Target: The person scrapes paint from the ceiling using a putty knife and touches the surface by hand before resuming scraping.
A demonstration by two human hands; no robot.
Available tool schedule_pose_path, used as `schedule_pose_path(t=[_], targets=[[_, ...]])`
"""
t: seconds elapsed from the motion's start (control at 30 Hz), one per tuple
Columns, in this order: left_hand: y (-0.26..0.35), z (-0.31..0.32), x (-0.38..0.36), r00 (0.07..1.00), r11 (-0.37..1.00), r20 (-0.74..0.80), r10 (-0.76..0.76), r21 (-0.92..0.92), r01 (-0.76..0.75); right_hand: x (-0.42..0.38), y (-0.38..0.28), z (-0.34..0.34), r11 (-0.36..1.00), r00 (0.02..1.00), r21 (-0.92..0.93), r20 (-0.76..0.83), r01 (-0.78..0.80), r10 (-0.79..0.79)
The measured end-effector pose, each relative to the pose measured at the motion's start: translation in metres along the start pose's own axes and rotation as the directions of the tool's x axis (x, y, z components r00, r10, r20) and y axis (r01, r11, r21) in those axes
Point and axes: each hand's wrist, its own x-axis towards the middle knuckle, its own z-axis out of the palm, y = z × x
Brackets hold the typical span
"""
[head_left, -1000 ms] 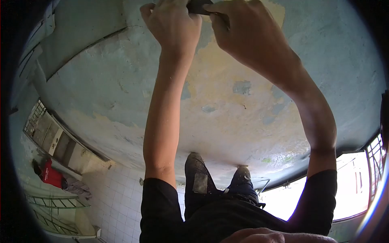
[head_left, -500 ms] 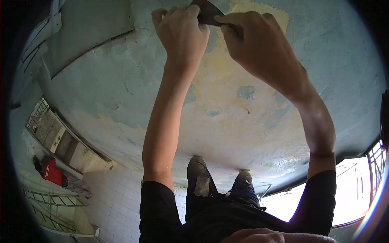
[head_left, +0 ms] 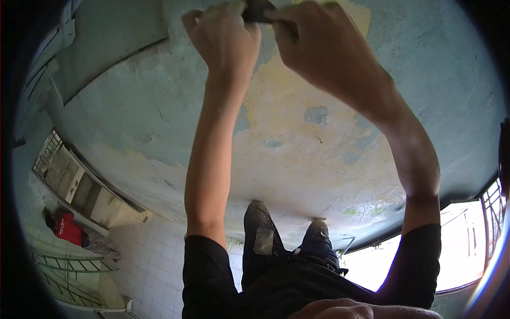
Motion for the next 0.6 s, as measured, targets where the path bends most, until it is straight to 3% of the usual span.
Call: schedule_pose_path(t=[0.07, 0.27, 0.33, 0.37, 0.43, 0.47, 0.5, 0.6], targets=[[-0.006, 0.007, 0.006, 0.998, 0.999, -0.053, 0.028, 0.036, -0.026, 0.004, 0.006, 0.005, 0.997, 1.000, -0.070, 0.006, 0.027, -0.027], [-0.012, 0.003, 0.015, 0.996, 0.999, 0.083, -0.037, 0.003, 0.037, 0.009, 0.011, 0.011, 0.996, 0.993, 0.061, -0.102, 0.067, -0.060], [-0.005, -0.003, 0.008, 0.997, 0.998, 0.045, 0.058, -0.029, -0.056, 0.000, 0.014, 0.006, 0.861, 0.939, -0.383, 0.053, 0.334, -0.340], [-0.007, -0.001, 0.011, 0.998, 0.998, 0.043, 0.054, -0.022, -0.053, 0.001, 0.015, 0.007, 0.860, 0.936, -0.380, 0.054, 0.340, -0.347], [-0.005, 0.002, 0.021, 0.999, 0.999, 0.012, 0.036, 0.033, -0.036, 0.007, 0.007, 0.003, 0.945, 0.974, -0.242, 0.007, 0.220, -0.225], [-0.007, 0.000, 0.023, 0.982, 0.998, 0.180, -0.050, 0.054, 0.040, 0.009, 0.003, 0.000, 0.975, 0.989, -0.167, -0.010, 0.146, -0.149], [-0.009, 0.000, 0.020, 0.981, 0.998, 0.186, -0.048, 0.054, 0.039, 0.011, 0.000, -0.002, 0.993, 0.997, -0.091, -0.026, 0.076, -0.079], [-0.014, 0.004, 0.016, 0.996, 0.997, 0.063, 0.067, -0.034, -0.065, 0.009, -0.004, -0.007, 1.000, 1.000, 0.007, -0.026, -0.011, 0.011]])
